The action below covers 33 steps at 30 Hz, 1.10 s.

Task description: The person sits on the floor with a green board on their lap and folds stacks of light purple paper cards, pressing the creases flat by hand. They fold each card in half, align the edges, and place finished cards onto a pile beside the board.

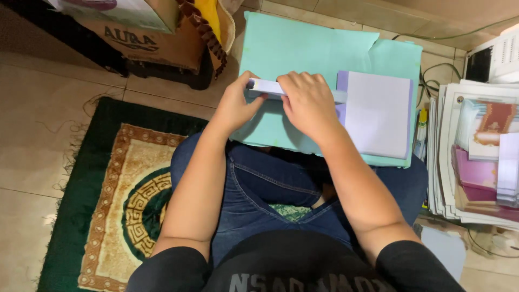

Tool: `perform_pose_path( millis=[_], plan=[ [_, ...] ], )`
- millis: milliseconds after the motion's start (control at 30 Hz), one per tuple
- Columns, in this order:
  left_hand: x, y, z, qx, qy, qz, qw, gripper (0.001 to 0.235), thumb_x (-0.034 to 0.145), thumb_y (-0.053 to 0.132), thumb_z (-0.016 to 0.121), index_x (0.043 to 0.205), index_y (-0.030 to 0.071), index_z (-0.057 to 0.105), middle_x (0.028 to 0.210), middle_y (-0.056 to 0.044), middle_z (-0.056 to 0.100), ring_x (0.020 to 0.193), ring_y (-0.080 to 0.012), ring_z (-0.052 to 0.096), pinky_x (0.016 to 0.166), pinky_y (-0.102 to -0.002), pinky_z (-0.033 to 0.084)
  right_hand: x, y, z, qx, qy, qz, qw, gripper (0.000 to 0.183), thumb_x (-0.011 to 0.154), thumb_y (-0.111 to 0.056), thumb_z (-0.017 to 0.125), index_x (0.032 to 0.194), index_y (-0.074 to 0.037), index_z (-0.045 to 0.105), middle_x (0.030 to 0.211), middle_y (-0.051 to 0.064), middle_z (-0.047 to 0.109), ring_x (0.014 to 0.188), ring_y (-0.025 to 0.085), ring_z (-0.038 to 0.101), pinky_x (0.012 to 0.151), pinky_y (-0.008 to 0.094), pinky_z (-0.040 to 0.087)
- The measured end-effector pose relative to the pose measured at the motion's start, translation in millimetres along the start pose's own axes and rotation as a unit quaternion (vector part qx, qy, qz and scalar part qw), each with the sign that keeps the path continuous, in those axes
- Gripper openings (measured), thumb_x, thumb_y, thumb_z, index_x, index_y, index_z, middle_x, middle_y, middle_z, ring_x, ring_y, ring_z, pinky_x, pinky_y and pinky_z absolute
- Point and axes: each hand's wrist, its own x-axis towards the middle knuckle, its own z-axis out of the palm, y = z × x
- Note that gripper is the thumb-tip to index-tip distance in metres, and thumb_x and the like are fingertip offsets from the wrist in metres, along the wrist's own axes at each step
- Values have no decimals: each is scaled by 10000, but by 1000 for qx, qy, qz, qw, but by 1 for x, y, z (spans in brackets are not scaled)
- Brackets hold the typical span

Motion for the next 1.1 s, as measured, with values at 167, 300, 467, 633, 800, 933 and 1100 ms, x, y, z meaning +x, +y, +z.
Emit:
perform_pose_path(
  millis=[167, 300, 467, 633, 800, 933, 1100],
  plan=[
    [2, -6, 0, -13, -8, 4, 1000, 338, 841, 104, 798, 1131, 191, 649, 1021, -97, 734, 1063, -319, 698, 970, -443, 507, 1, -23, -29, 46, 33, 33, 998, 564, 875, -103, 749, 1387, -89, 511, 1265, 136, 586, 1212, 328, 562, 1017, 530, 381],
    [0, 23, 1, -33, -18, 22, 999, 398, 835, 105, 778, 1189, 176, 609, 1151, -167, 718, 1168, -403, 649, 1026, -510, 494, -7, -38, -20, 8, -17, 59, 998, 826, 832, -36, 756, 1568, -173, 408, 1482, 166, 519, 1392, 373, 476, 1134, 659, 246],
    [-2, 29, 2, -58, 6, 33, 998, 382, 839, 61, 758, 1179, 145, 604, 1282, -132, 697, 1269, -368, 610, 1094, -499, 454, -46, -6, -25, 22, 78, 162, 983, 788, 806, -64, 851, 1513, -46, 504, 1549, 300, 435, 1433, 508, 365, 1080, 758, 136],
    [-4, 42, 0, -72, 8, 16, 997, 420, 871, 71, 749, 1228, 105, 530, 1438, -197, 589, 1370, -436, 506, 1166, -566, 389, -87, 47, -3, 334, 61, 330, 881, 835, 901, -94, 773, 1598, -84, 311, 1640, 274, 277, 1515, 438, 249, 1243, 597, 144],
    [0, 51, 9, -104, 31, 52, 993, 415, 901, -15, 695, 1241, 104, 489, 1550, -156, 488, 1490, -379, 361, 1246, -550, 276, -77, 43, 36, 606, 154, 203, 753, 632, 926, 36, 620, 1500, -98, 394, 1608, 103, 373, 1526, 205, 269, 1282, 419, 163],
    [0, 25, 7, -89, 39, 47, 994, 294, 902, 48, 721, 1131, 156, 571, 1234, -42, 724, 1307, -259, 596, 1157, -452, 382, -69, 40, 31, 616, 138, 194, 751, 309, 988, 4, 558, 1262, -88, 451, 1478, 166, 515, 1478, 253, 383, 1250, 455, 198],
    [1, 13, 0, -63, 17, 25, 998, 286, 906, 86, 760, 1132, 129, 589, 1154, -101, 740, 1234, -338, 633, 1097, -497, 414, -72, 44, 36, 579, 119, 218, 776, 326, 981, 73, 571, 1242, -82, 451, 1307, 124, 589, 1277, 190, 524, 1135, 394, 368]
  ],
)
